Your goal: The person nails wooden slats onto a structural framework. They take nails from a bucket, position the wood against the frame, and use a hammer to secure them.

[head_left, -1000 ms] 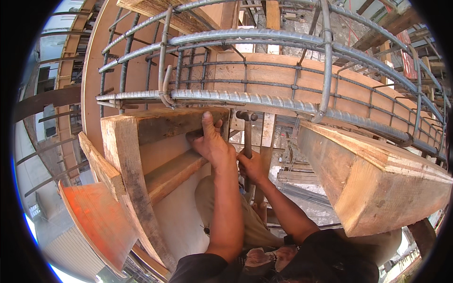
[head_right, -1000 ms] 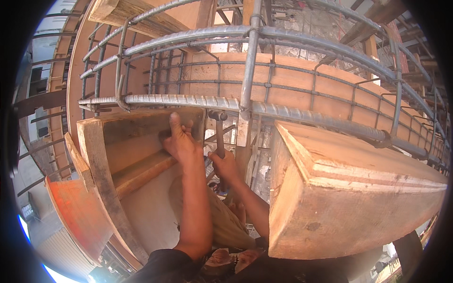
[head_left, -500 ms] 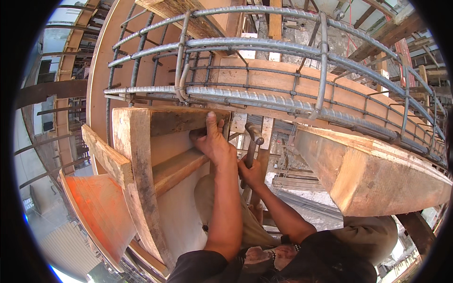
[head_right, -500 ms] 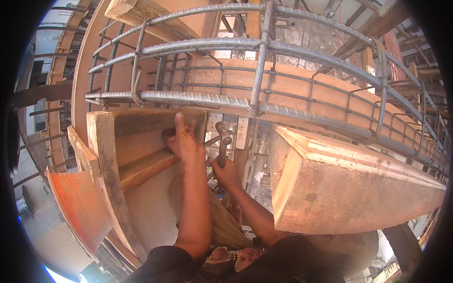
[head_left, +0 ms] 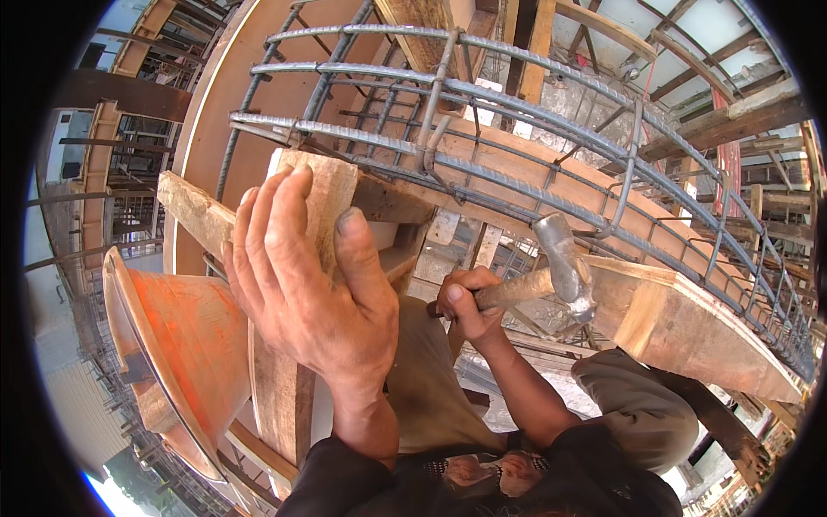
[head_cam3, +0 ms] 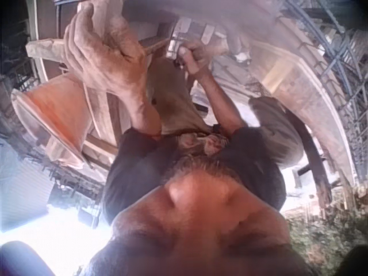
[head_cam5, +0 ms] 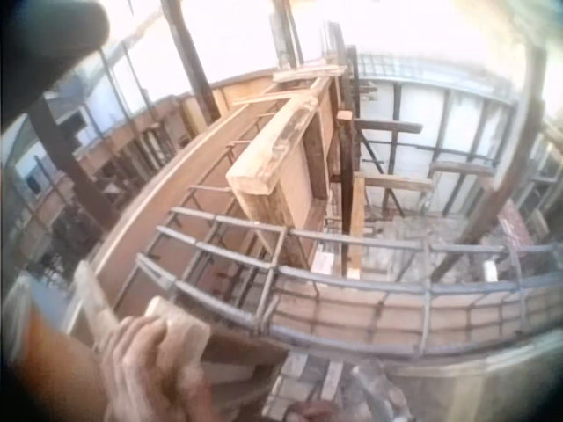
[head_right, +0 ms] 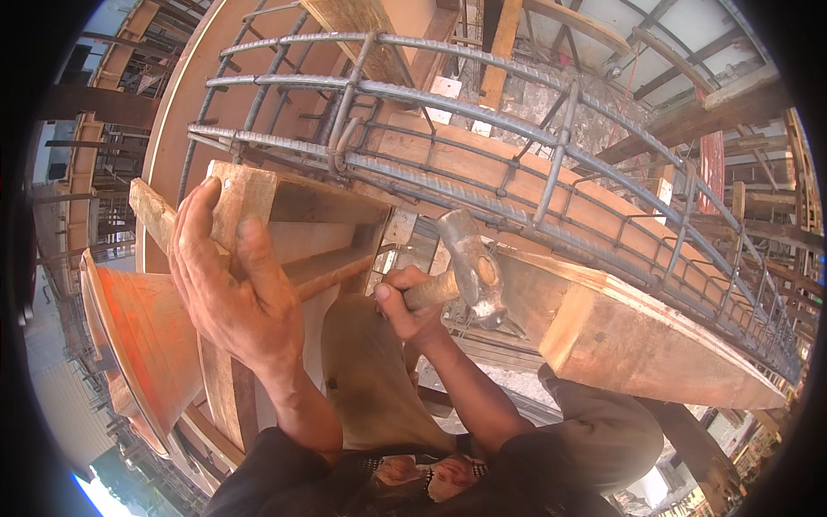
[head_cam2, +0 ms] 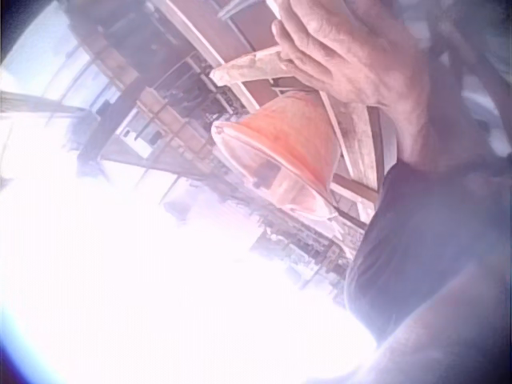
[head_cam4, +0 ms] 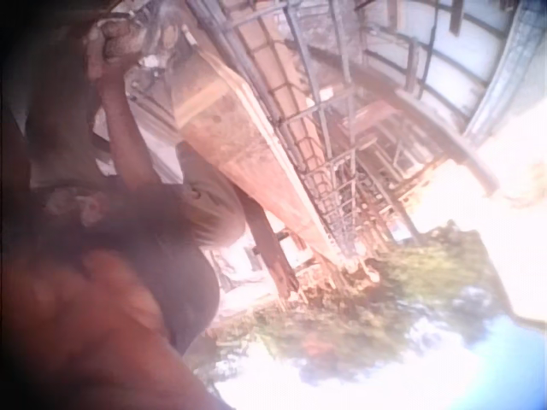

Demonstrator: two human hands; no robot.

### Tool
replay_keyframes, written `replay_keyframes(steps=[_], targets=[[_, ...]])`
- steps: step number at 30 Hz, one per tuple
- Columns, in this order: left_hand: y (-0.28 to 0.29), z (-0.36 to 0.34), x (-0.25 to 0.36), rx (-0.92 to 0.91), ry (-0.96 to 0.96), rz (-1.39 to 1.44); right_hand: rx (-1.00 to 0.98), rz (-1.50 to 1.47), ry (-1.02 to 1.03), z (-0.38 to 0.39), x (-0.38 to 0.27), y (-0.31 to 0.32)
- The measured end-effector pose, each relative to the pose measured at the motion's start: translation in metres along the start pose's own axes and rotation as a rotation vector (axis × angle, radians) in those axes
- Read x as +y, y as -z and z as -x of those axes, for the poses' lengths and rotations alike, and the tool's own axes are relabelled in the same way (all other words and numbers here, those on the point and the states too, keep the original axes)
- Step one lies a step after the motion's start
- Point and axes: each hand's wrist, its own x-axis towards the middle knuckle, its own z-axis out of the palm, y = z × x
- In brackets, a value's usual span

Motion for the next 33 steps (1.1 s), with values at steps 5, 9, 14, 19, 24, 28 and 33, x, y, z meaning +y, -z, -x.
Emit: replay_keyframes(steps=[5, 9, 14, 19, 24, 28, 33], targets=[[0.013, 0.000, 0.005, -0.118, 0.092, -0.007, -0.216, 0.067, 0.125, -0.001, -0.054, -0.015], [0.021, 0.002, -0.002, -0.146, 0.087, 0.054, -0.166, -0.020, 0.130, -0.008, -0.130, -0.035], [0.027, 0.006, -0.008, -0.176, 0.047, 0.142, 0.006, 0.097, 0.128, -0.019, -0.245, -0.035], [0.036, 0.005, -0.012, -0.183, -0.013, 0.171, 0.298, 0.804, 0.090, -0.018, -0.339, 0.014], [0.029, 0.009, -0.007, -0.143, -0.029, 0.173, 0.491, 1.276, 0.068, -0.014, -0.350, 0.047], [0.033, 0.011, -0.016, -0.172, -0.041, 0.138, 0.322, 1.354, 0.066, -0.001, -0.336, 0.075], [0.037, 0.019, 0.016, -0.144, -0.057, 0.346, 0.186, 1.563, -0.014, 0.016, -0.349, 0.095]])
